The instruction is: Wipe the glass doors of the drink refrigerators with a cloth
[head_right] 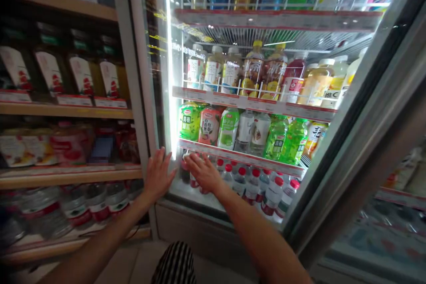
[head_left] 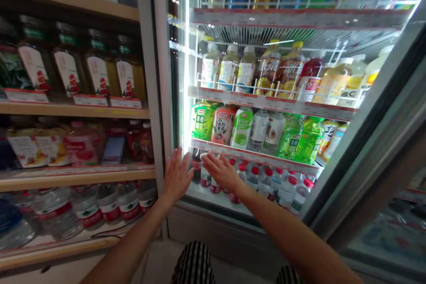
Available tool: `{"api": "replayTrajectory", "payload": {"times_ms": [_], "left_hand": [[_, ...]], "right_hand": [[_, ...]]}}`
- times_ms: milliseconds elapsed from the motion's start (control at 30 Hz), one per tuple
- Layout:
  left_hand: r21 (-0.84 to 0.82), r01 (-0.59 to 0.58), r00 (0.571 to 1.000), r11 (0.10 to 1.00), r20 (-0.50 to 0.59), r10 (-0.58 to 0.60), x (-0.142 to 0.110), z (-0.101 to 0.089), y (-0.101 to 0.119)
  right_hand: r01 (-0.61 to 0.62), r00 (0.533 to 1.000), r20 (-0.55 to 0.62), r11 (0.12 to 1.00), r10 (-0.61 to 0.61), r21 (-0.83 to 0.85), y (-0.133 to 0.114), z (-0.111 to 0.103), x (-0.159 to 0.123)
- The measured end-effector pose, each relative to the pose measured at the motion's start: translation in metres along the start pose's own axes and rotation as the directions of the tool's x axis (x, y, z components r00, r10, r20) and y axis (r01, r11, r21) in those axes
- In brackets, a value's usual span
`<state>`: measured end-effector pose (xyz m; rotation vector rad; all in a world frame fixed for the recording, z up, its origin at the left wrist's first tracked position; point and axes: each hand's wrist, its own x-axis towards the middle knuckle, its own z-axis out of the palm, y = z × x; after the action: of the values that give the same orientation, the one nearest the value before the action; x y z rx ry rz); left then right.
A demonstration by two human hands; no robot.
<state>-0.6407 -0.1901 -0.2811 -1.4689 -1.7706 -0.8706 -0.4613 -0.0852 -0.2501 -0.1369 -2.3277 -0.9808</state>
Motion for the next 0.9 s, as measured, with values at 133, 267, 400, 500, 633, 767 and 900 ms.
{"api": "replayTrajectory", "payload": {"times_ms": [133,267,400,500,633,767,900], "left_hand": [[0.038,-0.001,1.000,0.999,0.007,0.001,0.004,-0.005,-0.019],[0.059,0.023,0.999,0.998,-0.028,-0.021,0.009,-0.011,-0.037],[0.089,0.014,0.999,0.996,-0.042,-0.010,0.007,-0.015,-0.051],[0.115,0.012,0.999,0.993,-0.044,-0.007,0.004,-0.017,-0.058],[0.123,0.030,0.998,0.992,-0.065,-0.022,0.006,-0.019,-0.062],[0.068,0.041,0.995,0.997,-0.092,-0.034,0.019,-0.024,-0.063],[0.027,0.033,0.993,0.999,-0.114,-0.030,0.040,-0.033,-0.058]], "right_hand": [[0.054,0.998,0.029,0.996,-0.056,0.064,-0.012,0.013,0.029],[-0.101,0.995,-0.010,0.992,0.102,0.075,-0.021,0.021,0.065],[0.069,0.998,0.005,0.994,-0.069,0.083,-0.043,0.039,0.075],[0.128,0.992,-0.008,0.988,-0.128,0.091,-0.048,0.044,0.089],[-0.031,0.997,-0.073,0.995,0.039,0.099,-0.040,0.041,0.113],[0.128,0.990,-0.062,0.989,-0.124,0.079,-0.027,0.036,0.116],[0.063,0.991,-0.117,0.998,-0.061,0.013,0.016,0.005,0.136]]}}
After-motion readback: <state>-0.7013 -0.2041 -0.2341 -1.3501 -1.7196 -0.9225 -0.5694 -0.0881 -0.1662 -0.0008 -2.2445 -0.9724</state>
